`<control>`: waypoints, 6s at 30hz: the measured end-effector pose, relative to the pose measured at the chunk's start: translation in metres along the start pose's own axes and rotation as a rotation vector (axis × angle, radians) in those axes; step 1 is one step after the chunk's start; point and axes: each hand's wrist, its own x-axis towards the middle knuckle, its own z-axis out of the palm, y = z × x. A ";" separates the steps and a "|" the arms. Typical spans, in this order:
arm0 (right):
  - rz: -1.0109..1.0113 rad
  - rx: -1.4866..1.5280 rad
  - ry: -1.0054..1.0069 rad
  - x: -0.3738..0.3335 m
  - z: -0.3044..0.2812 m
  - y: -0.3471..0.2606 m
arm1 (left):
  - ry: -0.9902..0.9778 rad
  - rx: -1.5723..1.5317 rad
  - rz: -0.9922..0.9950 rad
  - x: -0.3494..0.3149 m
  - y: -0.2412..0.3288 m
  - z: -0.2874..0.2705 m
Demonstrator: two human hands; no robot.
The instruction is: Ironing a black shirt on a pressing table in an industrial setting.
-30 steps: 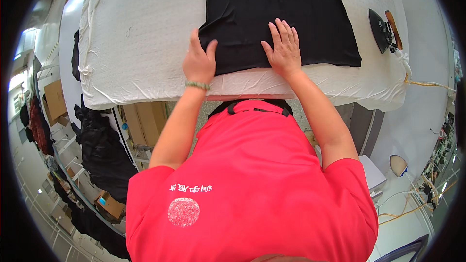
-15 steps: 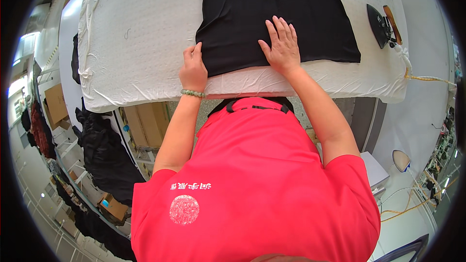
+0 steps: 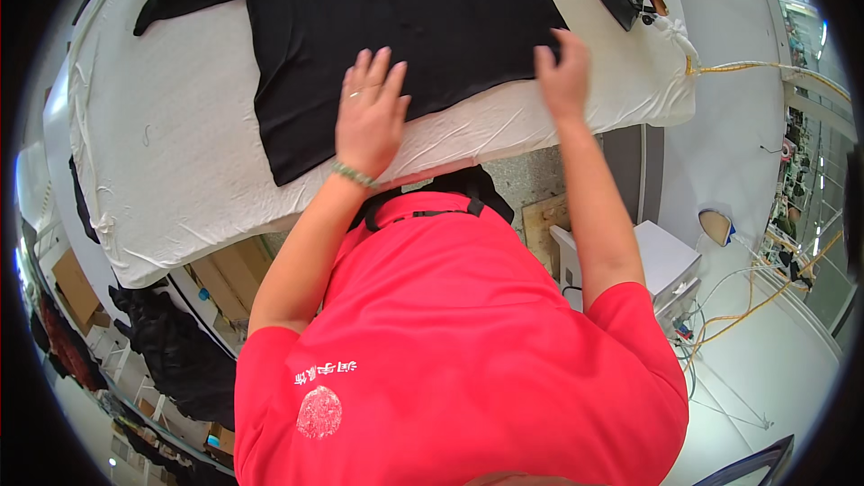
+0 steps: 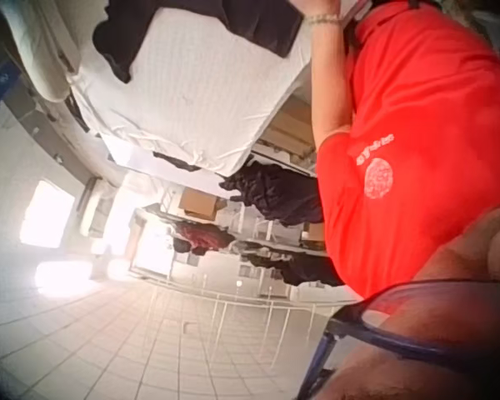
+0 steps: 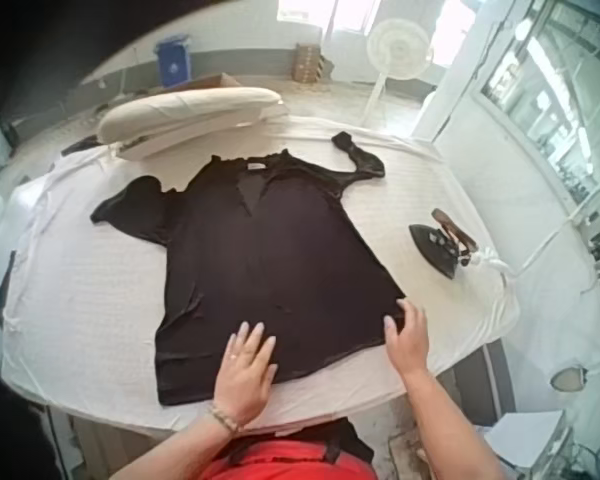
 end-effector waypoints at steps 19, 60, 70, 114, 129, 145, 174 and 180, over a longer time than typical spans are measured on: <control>0.161 0.230 -0.520 0.040 -0.054 0.133 | -0.460 0.139 0.130 0.045 0.082 0.082; 0.678 0.386 -0.657 0.003 -0.042 -0.164 | -0.599 0.191 -0.024 0.345 -0.148 -0.011; 0.762 0.279 -0.671 0.001 -0.031 -0.183 | -0.683 0.075 0.155 0.352 -0.176 0.011; 0.516 0.352 -0.933 0.333 0.138 -0.271 | 0.164 -0.296 0.129 0.398 -0.315 0.026; 0.860 0.501 -0.759 0.227 0.051 -0.228 | -0.131 -0.163 -0.154 0.425 -0.253 0.052; 0.782 0.431 -0.815 0.238 0.057 -0.222 | -0.127 -0.151 -0.046 0.434 -0.252 0.071; 0.574 0.336 -0.909 0.355 0.124 -0.231 | 0.010 -0.478 -0.086 0.428 -0.272 0.068; 0.565 0.330 -0.964 0.341 0.118 -0.238 | -0.024 -0.495 -0.124 0.426 -0.267 0.054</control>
